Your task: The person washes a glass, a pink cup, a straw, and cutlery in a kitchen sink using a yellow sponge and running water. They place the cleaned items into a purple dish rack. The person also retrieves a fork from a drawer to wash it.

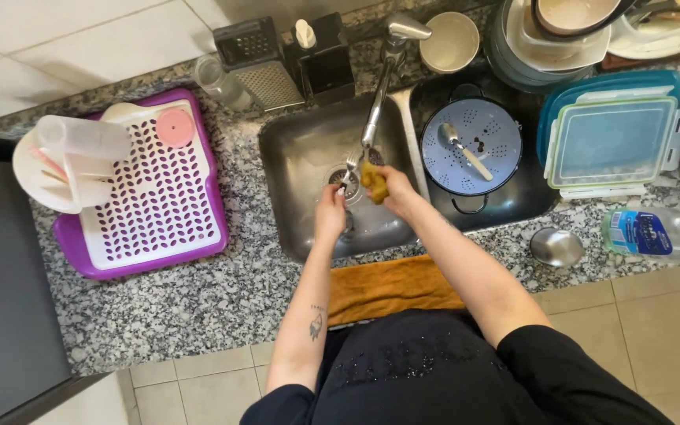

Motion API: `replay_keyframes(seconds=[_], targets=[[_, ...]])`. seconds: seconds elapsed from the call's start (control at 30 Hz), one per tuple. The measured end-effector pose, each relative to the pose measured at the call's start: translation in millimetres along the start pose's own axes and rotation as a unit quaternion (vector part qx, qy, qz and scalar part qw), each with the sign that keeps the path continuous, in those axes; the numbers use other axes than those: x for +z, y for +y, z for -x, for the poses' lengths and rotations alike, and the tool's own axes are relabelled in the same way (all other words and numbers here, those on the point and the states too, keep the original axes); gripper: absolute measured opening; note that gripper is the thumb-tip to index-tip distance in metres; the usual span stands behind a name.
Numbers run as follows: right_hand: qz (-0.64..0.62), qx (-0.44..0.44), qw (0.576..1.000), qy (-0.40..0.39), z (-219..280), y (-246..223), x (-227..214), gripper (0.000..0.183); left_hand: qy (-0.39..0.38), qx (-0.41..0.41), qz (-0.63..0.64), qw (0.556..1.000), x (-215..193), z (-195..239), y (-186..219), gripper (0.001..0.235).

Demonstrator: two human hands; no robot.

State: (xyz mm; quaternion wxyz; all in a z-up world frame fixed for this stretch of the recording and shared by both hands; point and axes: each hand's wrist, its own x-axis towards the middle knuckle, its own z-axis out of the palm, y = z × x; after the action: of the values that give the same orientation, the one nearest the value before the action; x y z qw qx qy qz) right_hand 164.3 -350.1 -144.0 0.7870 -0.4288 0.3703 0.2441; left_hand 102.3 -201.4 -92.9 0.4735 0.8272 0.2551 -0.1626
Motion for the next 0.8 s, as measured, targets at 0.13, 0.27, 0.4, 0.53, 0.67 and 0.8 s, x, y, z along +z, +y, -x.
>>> replay_keyframes(seconds=[0.13, 0.27, 0.4, 0.53, 0.67, 0.8], targets=[[-0.062, 0.023, 0.994, -0.092, 69, -13, 46, 0.037, 0.027, 0.052, -0.027, 0.998, 6, 34, 24, 0.024], [0.086, -0.144, 0.986, 0.02, 62, -17, 60, 0.033, 0.059, 0.163, -0.121, 0.977, 13, 67, 51, 0.023], [-0.023, -0.122, 0.99, 0.067, 65, -58, 77, 0.009, 0.052, 0.178, -0.184, 0.965, 2, 84, 73, 0.023], [0.019, -0.062, 0.998, -0.017, 91, -51, 87, 0.031, 0.08, 0.216, -0.215, 0.949, -2, 62, 68, 0.019], [0.052, -0.23, 0.968, 0.086, -1, -27, 40, 0.024, 0.042, 0.208, -0.241, 0.947, 9, 67, 58, 0.02], [0.318, -0.415, 0.816, 0.245, -9, -78, 17, 0.043, -0.059, 0.139, -0.16, 0.976, -1, 73, 67, 0.023]])
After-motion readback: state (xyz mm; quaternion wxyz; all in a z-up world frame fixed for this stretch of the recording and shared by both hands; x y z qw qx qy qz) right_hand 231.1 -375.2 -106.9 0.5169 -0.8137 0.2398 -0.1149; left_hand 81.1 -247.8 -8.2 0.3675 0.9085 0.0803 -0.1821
